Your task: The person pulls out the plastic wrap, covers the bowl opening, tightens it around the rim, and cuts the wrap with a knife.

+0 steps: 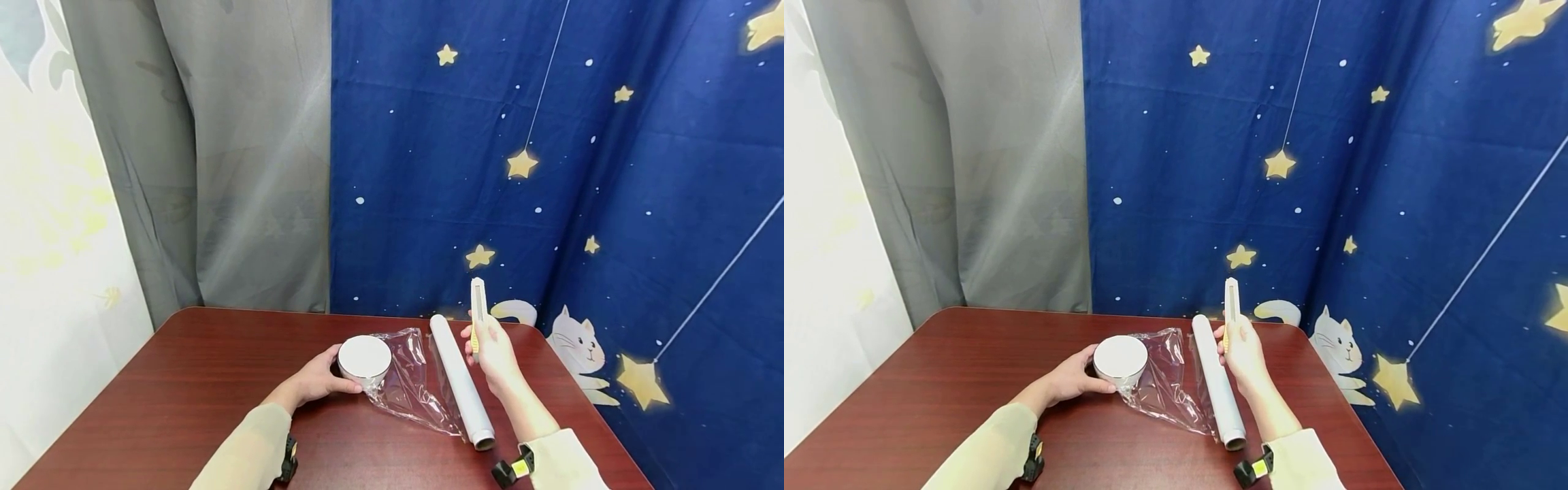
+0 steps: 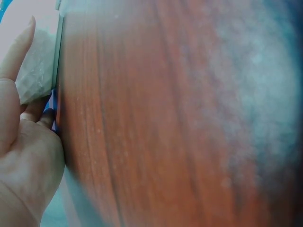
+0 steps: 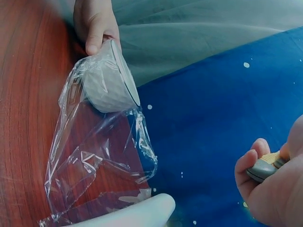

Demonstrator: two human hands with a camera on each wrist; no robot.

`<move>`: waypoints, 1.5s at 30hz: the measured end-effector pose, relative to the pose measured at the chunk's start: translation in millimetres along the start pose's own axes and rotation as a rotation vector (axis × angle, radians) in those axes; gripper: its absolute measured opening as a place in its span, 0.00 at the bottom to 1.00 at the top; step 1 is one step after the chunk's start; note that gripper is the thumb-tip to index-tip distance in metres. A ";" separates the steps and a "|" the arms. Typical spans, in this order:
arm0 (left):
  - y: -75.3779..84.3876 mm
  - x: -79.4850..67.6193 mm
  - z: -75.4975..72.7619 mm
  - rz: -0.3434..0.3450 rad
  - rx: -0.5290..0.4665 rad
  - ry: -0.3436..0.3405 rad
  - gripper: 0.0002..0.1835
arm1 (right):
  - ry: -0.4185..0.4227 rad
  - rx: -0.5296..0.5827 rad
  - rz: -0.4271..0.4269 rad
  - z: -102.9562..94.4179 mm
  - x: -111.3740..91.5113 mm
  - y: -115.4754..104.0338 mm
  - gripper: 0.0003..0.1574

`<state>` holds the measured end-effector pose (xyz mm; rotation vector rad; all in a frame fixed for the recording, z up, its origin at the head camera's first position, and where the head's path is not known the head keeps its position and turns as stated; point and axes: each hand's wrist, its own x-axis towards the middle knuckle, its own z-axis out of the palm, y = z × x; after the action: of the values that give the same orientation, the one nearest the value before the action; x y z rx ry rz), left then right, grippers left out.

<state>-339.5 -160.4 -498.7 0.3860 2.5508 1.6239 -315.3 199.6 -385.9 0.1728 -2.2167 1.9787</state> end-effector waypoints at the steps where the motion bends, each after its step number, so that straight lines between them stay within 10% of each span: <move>1: -0.5 0.1 0.0 0.002 0.001 0.000 0.57 | -0.001 -0.009 0.002 -0.7 0.5 1.4 0.21; 12: -1.2 -0.5 1.1 0.000 0.013 0.008 0.56 | 0.054 -0.087 0.033 -16.5 9.6 18.2 0.20; 22: -2.5 1.9 0.4 0.002 0.009 0.010 0.56 | 0.185 -0.071 0.228 -47.1 31.6 39.3 0.31; 45: 1.8 -0.6 0.3 -0.007 0.007 0.015 0.56 | 0.193 -0.847 0.400 -95.0 44.9 109.8 0.20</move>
<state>-338.6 -159.6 -497.2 0.3660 2.5664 1.6221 -376.4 307.6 -473.6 -0.5723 -2.8601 0.9416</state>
